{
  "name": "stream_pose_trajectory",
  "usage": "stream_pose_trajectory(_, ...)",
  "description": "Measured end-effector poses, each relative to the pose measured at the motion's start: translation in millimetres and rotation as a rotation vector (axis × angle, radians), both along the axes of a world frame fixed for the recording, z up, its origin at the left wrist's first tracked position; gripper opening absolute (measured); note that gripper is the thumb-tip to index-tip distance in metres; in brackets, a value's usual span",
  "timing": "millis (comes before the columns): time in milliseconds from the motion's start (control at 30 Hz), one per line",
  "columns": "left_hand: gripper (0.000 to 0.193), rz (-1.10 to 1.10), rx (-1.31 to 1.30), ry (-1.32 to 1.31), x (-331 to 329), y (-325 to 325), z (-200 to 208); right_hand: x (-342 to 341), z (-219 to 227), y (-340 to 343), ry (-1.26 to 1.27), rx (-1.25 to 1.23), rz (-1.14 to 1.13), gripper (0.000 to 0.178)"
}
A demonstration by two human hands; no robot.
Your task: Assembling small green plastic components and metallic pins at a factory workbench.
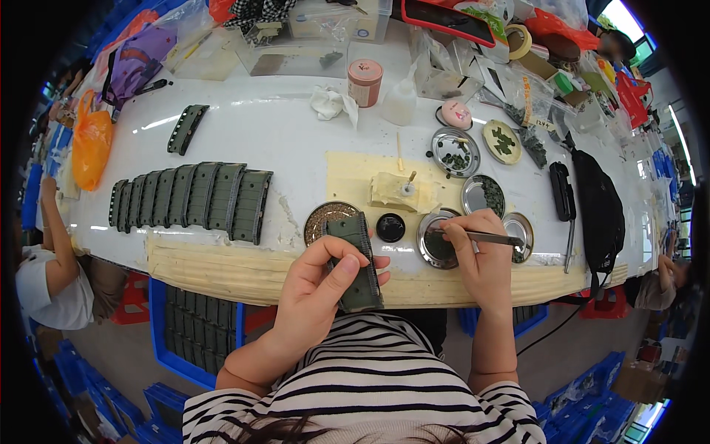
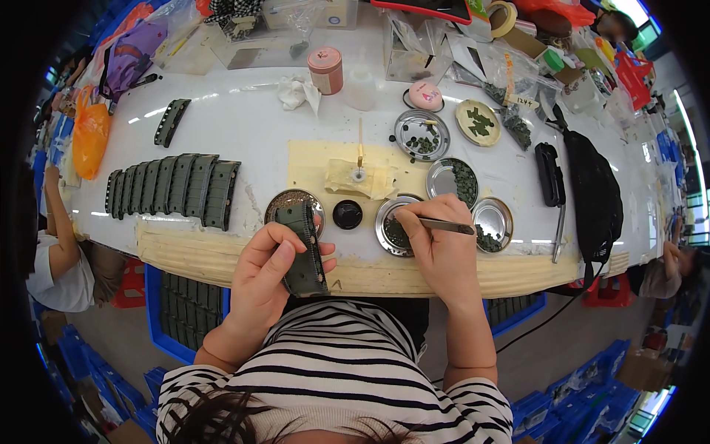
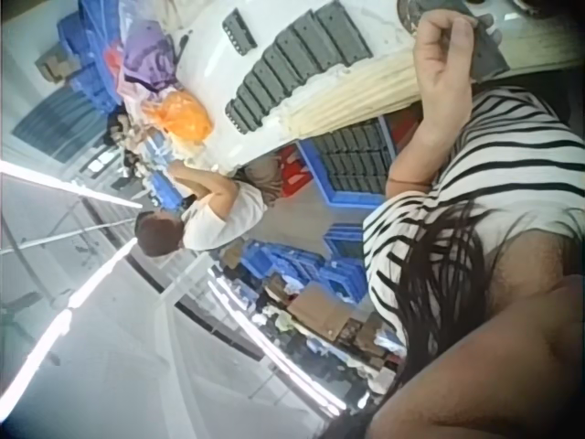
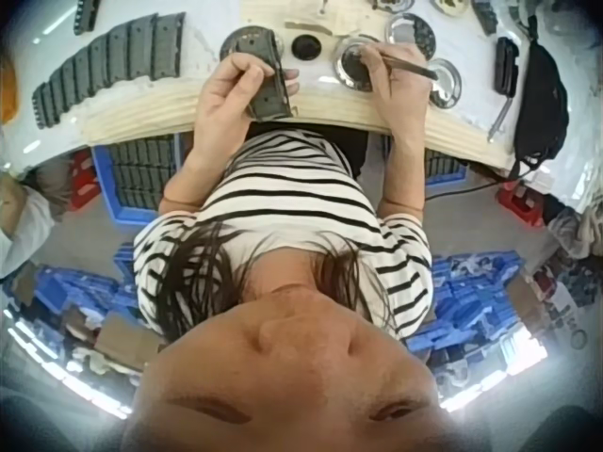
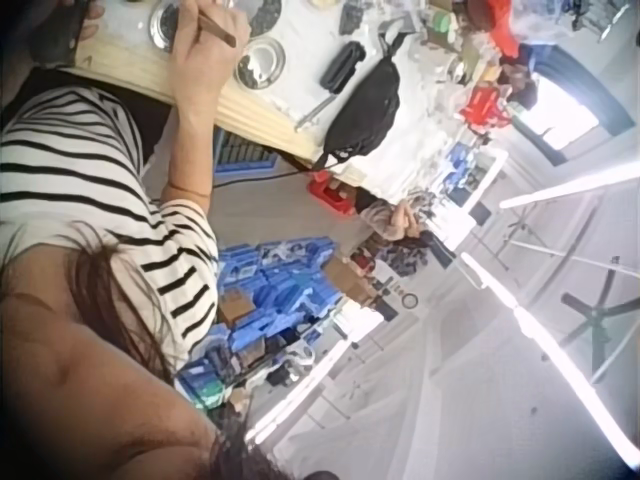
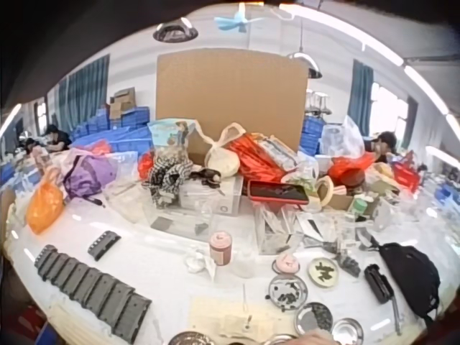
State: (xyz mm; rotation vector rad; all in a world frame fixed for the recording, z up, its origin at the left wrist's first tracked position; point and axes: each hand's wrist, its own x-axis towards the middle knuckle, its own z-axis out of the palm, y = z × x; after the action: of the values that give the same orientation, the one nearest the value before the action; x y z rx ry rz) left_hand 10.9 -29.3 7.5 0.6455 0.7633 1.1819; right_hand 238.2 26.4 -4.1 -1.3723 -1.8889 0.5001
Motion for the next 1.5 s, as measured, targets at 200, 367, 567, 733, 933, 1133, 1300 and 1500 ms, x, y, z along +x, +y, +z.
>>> stream_pose_trajectory(200, 0.015, 0.005, -0.006, 0.003, 1.3, -0.8, -1.0, -0.8, 0.0, 1.3, -0.041, 0.036, 0.024, 0.007)
stream_pose_trajectory(367, 0.015, 0.001, -0.003, 0.011, 1.5, -0.6, -1.8, -0.1, -0.3, 1.3, 0.043, 0.028, 0.030, 0.007)
stream_pose_trajectory(567, 0.017, -0.082, 0.002, 0.009, 2.3, 3.2, -3.1, -22.0, 39.7, -11.8, 0.310, 0.057, 0.285, 0.009)
stream_pose_trajectory(733, 0.021, -0.158, 0.094, 0.099, 4.0, 9.4, -6.7, -34.6, 45.4, -7.5, 0.348, 0.013, 0.440, 0.009)
stream_pose_trajectory(933, 0.020, -0.159, 0.124, 0.146, 2.9, 10.7, -9.9, -37.4, 42.0, -8.7, 0.329, -0.013, 0.472, 0.009)
stream_pose_trajectory(1133, 0.021, -0.155, 0.123, 0.095, 3.8, 10.6, -15.2, -36.8, 40.2, -9.6, 0.272, 0.091, 0.497, 0.014)
stream_pose_trajectory(1300, 0.024, -0.180, -0.047, -0.126, 3.3, 10.2, -5.0, -34.9, 33.9, -13.9, 0.126, 0.366, 0.539, 0.031)
stream_pose_trajectory(1500, 0.025, -0.199, -0.075, -0.090, 4.1, 8.5, -7.8, -38.8, 29.1, -18.5, 0.034, 0.515, 0.525, 0.036)
